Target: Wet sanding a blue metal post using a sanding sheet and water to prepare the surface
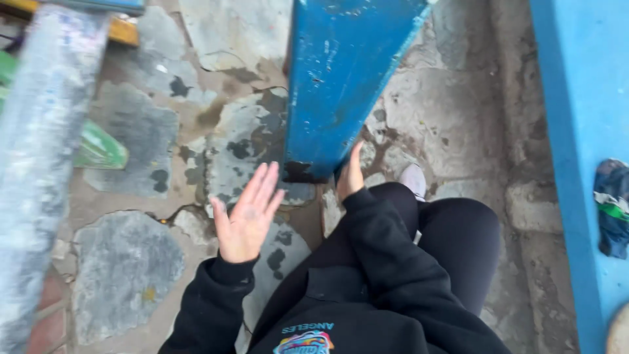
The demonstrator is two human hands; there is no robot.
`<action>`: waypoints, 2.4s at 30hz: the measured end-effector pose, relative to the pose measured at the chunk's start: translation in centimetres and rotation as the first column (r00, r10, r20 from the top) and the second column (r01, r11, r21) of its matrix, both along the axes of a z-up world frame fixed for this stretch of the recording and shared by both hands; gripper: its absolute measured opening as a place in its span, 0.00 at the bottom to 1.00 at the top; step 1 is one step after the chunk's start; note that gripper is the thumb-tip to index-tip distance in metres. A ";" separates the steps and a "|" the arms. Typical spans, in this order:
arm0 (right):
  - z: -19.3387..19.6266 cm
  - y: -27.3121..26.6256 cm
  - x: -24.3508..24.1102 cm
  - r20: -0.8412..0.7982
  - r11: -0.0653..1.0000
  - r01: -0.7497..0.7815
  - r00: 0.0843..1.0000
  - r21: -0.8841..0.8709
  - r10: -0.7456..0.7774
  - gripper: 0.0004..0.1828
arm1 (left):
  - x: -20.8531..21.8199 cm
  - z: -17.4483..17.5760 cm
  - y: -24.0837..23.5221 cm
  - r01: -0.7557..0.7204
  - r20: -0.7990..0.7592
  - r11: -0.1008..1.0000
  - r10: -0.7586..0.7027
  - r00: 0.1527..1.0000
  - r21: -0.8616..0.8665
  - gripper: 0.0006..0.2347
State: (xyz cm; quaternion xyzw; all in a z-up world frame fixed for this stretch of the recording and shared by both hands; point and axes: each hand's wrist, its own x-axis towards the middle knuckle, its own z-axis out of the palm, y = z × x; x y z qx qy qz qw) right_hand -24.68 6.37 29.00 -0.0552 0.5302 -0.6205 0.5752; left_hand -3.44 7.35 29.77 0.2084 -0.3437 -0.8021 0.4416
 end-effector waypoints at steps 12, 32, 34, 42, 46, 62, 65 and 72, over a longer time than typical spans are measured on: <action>1.3 -2.0 -0.3 -0.011 0.997 0.017 1.000 0.069 -0.017 0.65 | 0.9 -0.3 -1.3 0.124 -0.436 0.963 -0.008 0.900 0.240 0.45; -3.1 -0.4 -1.9 0.019 0.995 0.069 0.998 -0.073 -0.068 0.58 | 0.4 -0.6 -0.4 0.096 -0.337 0.954 0.005 0.941 0.283 0.45; -8.2 -0.3 -2.9 0.151 0.962 0.004 0.988 0.272 -0.047 0.72 | 0.1 -0.6 -0.6 0.103 -0.367 0.954 0.007 0.930 0.281 0.44; -4.2 -0.4 -1.5 0.081 0.993 -0.013 0.997 0.117 0.004 0.61 | 0.6 0.3 -1.0 0.028 -0.176 0.961 0.022 0.984 0.275 0.45; 0.1 -1.1 -1.4 0.004 0.999 0.044 0.999 -0.027 -0.044 0.58 | 0.7 0.5 -1.0 0.017 -0.162 0.972 0.022 0.987 0.233 0.45; 3.9 0.4 -10.3 0.243 0.893 0.447 0.873 -0.050 -0.424 0.41 | 1.5 0.1 -1.1 -0.042 -0.136 0.979 0.070 0.988 0.200 0.44; 8.1 3.1 -10.1 0.290 0.865 0.359 0.920 -0.350 -0.264 0.35 | 0.8 -0.8 -1.1 -0.034 -0.039 0.991 0.039 0.998 0.126 0.44; 10.7 6.9 -8.1 0.341 0.780 0.197 0.940 -0.594 0.023 0.36 | -3.5 -0.3 1.1 0.186 -0.090 0.979 -0.179 0.980 0.088 0.35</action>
